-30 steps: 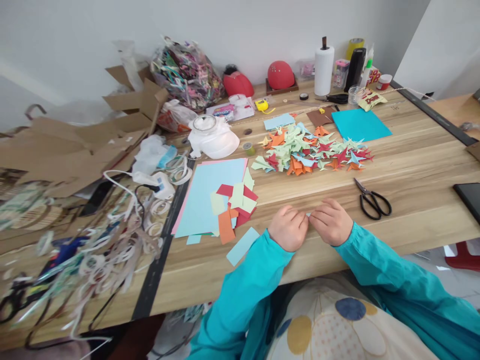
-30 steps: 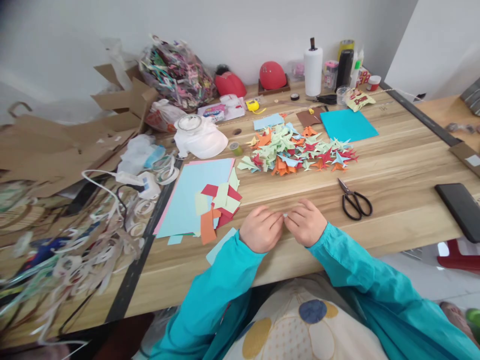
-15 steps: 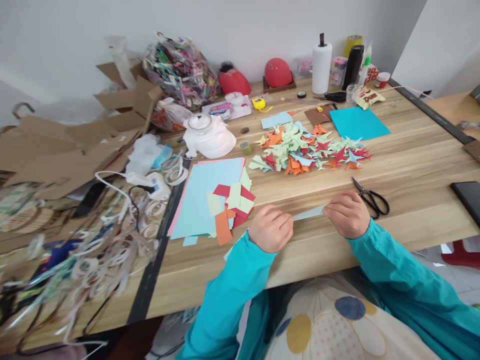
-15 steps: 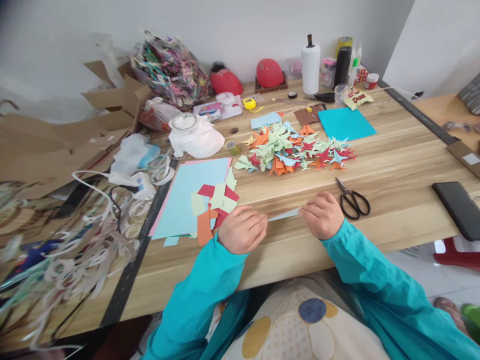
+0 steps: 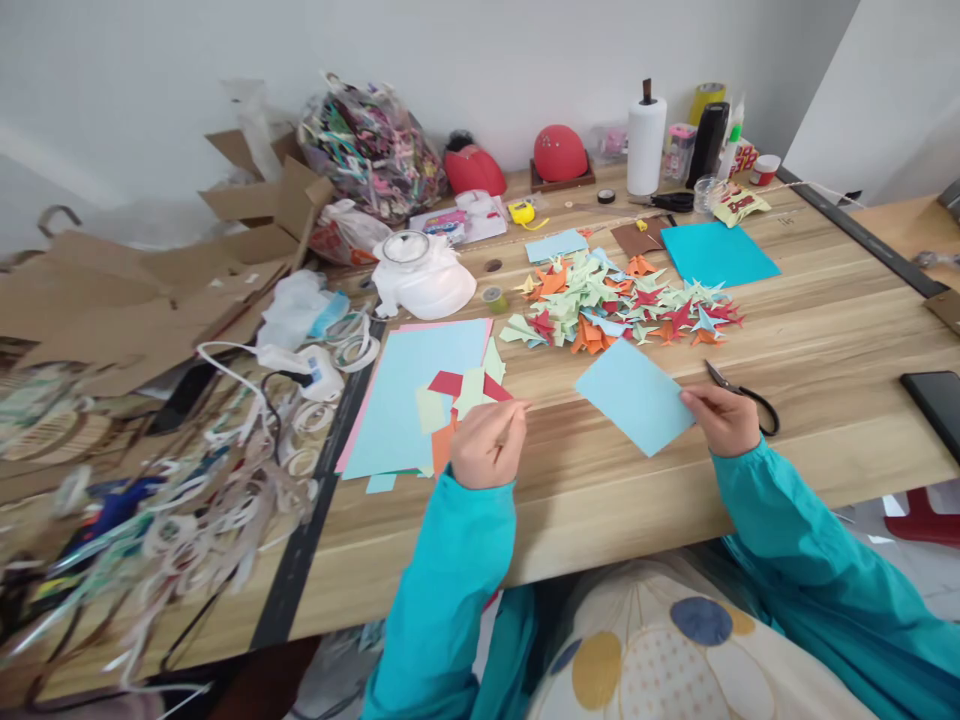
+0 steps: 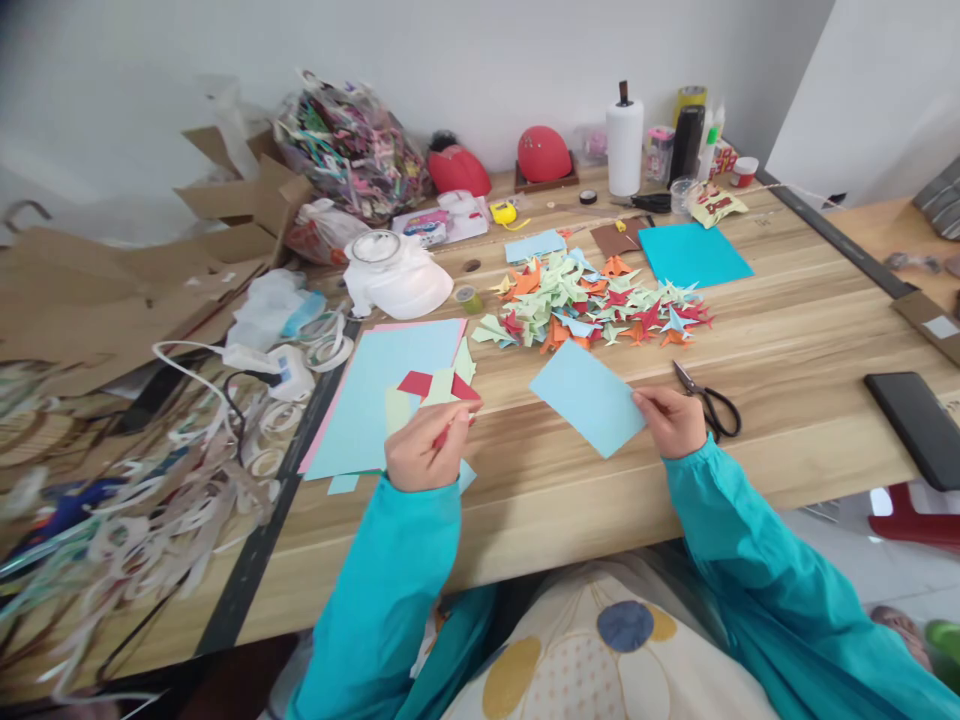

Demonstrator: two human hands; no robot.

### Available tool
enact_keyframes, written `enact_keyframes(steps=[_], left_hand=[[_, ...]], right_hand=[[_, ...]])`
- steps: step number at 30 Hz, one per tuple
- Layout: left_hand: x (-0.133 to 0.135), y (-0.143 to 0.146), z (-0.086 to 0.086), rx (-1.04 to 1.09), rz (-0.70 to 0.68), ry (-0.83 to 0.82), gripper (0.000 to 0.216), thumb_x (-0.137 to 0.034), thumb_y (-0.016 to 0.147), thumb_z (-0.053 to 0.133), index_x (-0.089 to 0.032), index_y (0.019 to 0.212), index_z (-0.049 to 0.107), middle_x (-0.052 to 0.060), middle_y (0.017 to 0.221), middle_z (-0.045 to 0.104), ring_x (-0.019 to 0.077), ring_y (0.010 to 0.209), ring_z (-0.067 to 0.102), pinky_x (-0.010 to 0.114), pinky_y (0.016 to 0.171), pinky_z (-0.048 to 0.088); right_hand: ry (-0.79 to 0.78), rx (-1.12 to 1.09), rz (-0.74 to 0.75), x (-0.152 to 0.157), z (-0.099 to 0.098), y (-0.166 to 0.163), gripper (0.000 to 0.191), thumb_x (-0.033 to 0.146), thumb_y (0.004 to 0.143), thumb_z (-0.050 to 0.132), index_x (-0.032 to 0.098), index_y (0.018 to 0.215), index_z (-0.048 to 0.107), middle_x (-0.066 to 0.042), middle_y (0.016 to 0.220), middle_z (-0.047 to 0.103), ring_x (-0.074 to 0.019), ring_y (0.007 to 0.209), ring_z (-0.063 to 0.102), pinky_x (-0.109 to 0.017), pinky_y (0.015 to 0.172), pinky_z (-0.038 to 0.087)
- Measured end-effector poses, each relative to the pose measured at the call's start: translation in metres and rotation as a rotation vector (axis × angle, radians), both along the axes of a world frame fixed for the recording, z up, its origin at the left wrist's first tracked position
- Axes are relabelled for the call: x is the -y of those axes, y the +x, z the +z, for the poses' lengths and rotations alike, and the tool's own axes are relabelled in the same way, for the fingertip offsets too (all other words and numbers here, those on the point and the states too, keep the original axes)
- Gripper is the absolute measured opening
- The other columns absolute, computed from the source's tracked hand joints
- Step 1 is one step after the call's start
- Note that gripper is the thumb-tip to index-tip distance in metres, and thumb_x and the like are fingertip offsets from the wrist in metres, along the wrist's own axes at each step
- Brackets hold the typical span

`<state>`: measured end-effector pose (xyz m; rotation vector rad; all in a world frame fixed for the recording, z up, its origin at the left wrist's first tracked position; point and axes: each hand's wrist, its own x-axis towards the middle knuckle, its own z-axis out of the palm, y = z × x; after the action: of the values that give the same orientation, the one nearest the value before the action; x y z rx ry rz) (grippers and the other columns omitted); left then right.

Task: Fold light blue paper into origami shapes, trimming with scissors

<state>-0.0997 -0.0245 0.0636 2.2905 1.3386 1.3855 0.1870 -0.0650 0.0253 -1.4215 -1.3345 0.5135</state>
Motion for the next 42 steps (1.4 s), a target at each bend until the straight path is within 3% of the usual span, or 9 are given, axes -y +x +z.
enact_keyframes(steps=[2,5,7,9,12,21,27,35,42], left_hand=[[0.001,0.021,-0.012,0.437,0.053,-0.243,0.023,-0.032,0.077,0.052,-0.016,0.091,0.063,0.008,0.09,0.067,0.0187,0.083,0.062,0.034,0.073,0.05],[0.001,0.062,-0.033,0.986,-0.104,-0.687,0.042,-0.05,0.072,0.053,-0.017,0.099,0.059,0.01,0.099,0.065,0.0235,0.089,0.062,0.038,0.071,0.052],[-0.001,0.088,-0.045,1.184,-0.224,-0.874,0.047,-0.053,0.063,0.061,-0.015,0.091,0.063,0.011,0.097,0.066,0.0261,0.091,0.062,0.04,0.076,0.051],[-0.002,0.106,-0.053,1.276,-0.295,-0.968,0.047,-0.044,0.053,0.073,-0.013,0.088,0.064,0.011,0.094,0.067,0.0282,0.09,0.062,0.04,0.08,0.049],[-0.003,0.118,-0.061,1.321,-0.285,-1.121,0.047,-0.032,0.051,0.077,-0.011,0.091,0.064,0.012,0.093,0.068,0.0282,0.085,0.063,0.042,0.08,0.049],[-0.003,0.112,-0.07,1.185,-0.236,-1.14,0.049,-0.034,0.058,0.072,-0.012,0.1,0.062,0.011,0.096,0.067,0.0273,0.09,0.062,0.042,0.085,0.046],[0.0,0.109,-0.065,1.133,-0.336,-1.116,0.048,-0.034,0.062,0.07,-0.019,0.107,0.06,0.008,0.1,0.066,0.0265,0.095,0.06,0.042,0.087,0.045],[0.003,0.106,-0.062,1.067,-0.386,-1.102,0.049,-0.039,0.063,0.068,-0.011,0.103,0.061,0.013,0.102,0.064,0.029,0.097,0.058,0.042,0.087,0.045],[-0.004,0.105,-0.063,1.193,-0.27,-1.076,0.042,-0.036,0.059,0.071,-0.015,0.096,0.064,0.01,0.097,0.067,0.0279,0.092,0.061,0.04,0.084,0.047]], right_hand=[[-0.126,-0.292,-0.027,-0.003,-0.002,-0.005,0.021,0.037,0.067,0.064,0.017,0.072,0.068,-0.001,0.056,0.064,-0.0131,0.045,0.054,-0.026,0.041,0.046],[-0.255,-0.597,0.0,-0.005,-0.007,-0.015,0.025,0.039,0.061,0.069,0.016,0.07,0.068,0.0,0.052,0.061,-0.0116,0.041,0.052,-0.026,0.036,0.046],[-0.286,-0.696,0.007,-0.005,-0.012,-0.021,0.026,0.04,0.06,0.07,0.015,0.069,0.067,0.001,0.051,0.061,-0.0109,0.039,0.052,-0.025,0.034,0.046],[-0.313,-0.714,0.012,-0.004,-0.018,-0.025,0.027,0.04,0.058,0.071,0.015,0.068,0.067,0.001,0.05,0.06,-0.0108,0.038,0.052,-0.024,0.033,0.047],[-0.318,-0.667,-0.012,-0.002,-0.026,-0.027,0.029,0.041,0.058,0.071,0.014,0.069,0.067,0.0,0.051,0.061,-0.0106,0.039,0.053,-0.023,0.034,0.048],[-0.351,-0.452,-0.081,0.003,-0.033,-0.028,0.04,0.051,0.058,0.067,0.013,0.07,0.063,0.005,0.034,0.047,-0.0062,0.025,0.037,-0.017,0.023,0.025],[-0.361,-0.439,-0.081,0.003,-0.037,-0.026,0.039,0.051,0.058,0.067,0.013,0.069,0.062,0.005,0.032,0.045,-0.0058,0.025,0.036,-0.017,0.024,0.023],[-0.409,-0.451,-0.052,0.004,-0.039,-0.023,0.038,0.05,0.062,0.065,0.013,0.07,0.061,0.005,0.029,0.044,-0.0049,0.023,0.033,-0.016,0.024,0.022],[-0.322,-0.478,0.019,0.005,-0.038,-0.024,0.033,0.047,0.064,0.065,0.014,0.066,0.059,0.003,0.038,0.054,-0.0058,0.027,0.041,-0.017,0.028,0.029]])
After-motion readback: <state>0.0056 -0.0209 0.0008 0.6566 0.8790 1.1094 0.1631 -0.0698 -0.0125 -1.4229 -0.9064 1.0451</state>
